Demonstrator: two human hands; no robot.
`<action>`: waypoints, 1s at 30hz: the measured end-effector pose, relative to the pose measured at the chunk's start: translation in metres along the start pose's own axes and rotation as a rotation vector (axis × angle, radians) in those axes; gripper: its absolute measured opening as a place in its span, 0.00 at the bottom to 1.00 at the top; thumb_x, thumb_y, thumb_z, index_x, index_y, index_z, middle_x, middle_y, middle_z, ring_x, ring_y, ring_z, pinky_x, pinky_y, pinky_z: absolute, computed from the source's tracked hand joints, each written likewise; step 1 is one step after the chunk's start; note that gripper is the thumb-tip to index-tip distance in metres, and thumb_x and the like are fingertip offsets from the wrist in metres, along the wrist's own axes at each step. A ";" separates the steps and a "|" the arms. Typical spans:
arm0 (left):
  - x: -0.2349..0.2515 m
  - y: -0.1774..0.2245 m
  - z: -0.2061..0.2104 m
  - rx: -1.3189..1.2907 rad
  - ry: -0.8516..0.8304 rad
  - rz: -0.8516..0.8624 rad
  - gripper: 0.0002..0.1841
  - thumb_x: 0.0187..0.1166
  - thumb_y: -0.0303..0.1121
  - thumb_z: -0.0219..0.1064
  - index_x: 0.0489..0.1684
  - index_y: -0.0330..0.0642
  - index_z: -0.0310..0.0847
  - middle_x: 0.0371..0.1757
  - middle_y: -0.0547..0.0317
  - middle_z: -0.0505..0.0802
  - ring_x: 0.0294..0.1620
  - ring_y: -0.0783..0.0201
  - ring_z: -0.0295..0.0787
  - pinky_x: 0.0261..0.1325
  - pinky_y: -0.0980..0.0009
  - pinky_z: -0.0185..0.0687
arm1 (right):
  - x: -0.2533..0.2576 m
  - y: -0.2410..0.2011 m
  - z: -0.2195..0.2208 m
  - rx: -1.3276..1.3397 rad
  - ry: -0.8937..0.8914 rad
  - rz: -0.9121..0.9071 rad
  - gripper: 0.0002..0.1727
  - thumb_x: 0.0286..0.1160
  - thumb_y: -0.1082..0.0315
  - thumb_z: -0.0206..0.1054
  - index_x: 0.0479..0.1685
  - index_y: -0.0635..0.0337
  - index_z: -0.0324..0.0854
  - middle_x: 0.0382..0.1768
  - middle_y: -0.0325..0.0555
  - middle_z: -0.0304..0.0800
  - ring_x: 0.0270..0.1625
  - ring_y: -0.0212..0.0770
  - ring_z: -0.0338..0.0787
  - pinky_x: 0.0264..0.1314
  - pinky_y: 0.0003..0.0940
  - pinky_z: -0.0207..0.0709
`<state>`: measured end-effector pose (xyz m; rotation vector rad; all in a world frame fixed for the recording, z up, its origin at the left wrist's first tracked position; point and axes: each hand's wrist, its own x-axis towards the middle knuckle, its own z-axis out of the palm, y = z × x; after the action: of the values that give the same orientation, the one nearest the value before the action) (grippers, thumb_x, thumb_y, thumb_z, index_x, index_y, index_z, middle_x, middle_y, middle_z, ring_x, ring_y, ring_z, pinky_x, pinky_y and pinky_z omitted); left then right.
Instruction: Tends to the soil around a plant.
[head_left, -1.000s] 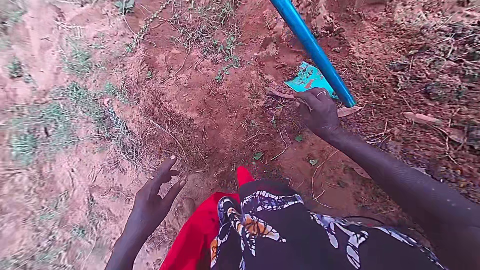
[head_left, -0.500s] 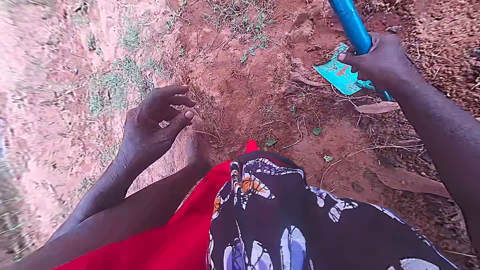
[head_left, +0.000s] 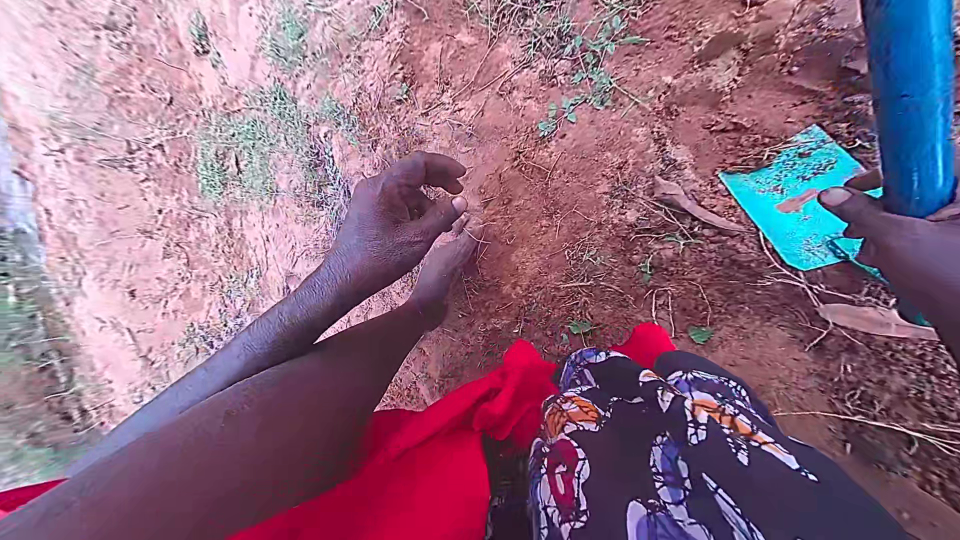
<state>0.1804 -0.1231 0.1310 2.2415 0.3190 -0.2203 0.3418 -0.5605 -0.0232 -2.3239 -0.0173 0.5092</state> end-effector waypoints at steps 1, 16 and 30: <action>0.003 -0.007 0.002 -0.022 -0.015 -0.034 0.15 0.81 0.26 0.66 0.65 0.39 0.79 0.56 0.61 0.92 0.33 0.75 0.90 0.38 0.76 0.91 | 0.000 0.006 0.001 -0.014 0.006 0.010 0.33 0.77 0.40 0.69 0.64 0.61 0.75 0.38 0.54 0.82 0.28 0.43 0.78 0.34 0.52 0.75; 0.176 -0.124 0.080 0.388 -0.493 0.005 0.18 0.86 0.37 0.64 0.66 0.34 0.85 0.60 0.35 0.90 0.63 0.37 0.87 0.68 0.41 0.80 | -0.018 -0.013 0.000 -0.079 0.061 0.095 0.31 0.78 0.43 0.67 0.48 0.72 0.80 0.31 0.47 0.81 0.29 0.29 0.77 0.36 0.33 0.76; 0.190 -0.122 0.082 0.112 -0.519 0.611 0.11 0.84 0.31 0.63 0.41 0.32 0.88 0.44 0.44 0.92 0.55 0.45 0.89 0.62 0.52 0.82 | -0.011 -0.048 0.026 -0.112 0.193 0.189 0.31 0.78 0.47 0.64 0.48 0.76 0.77 0.32 0.54 0.82 0.30 0.34 0.79 0.38 0.40 0.78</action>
<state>0.3201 -0.0825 -0.0603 2.1813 -0.6580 -0.4777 0.3290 -0.5101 -0.0042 -2.4896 0.2745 0.3818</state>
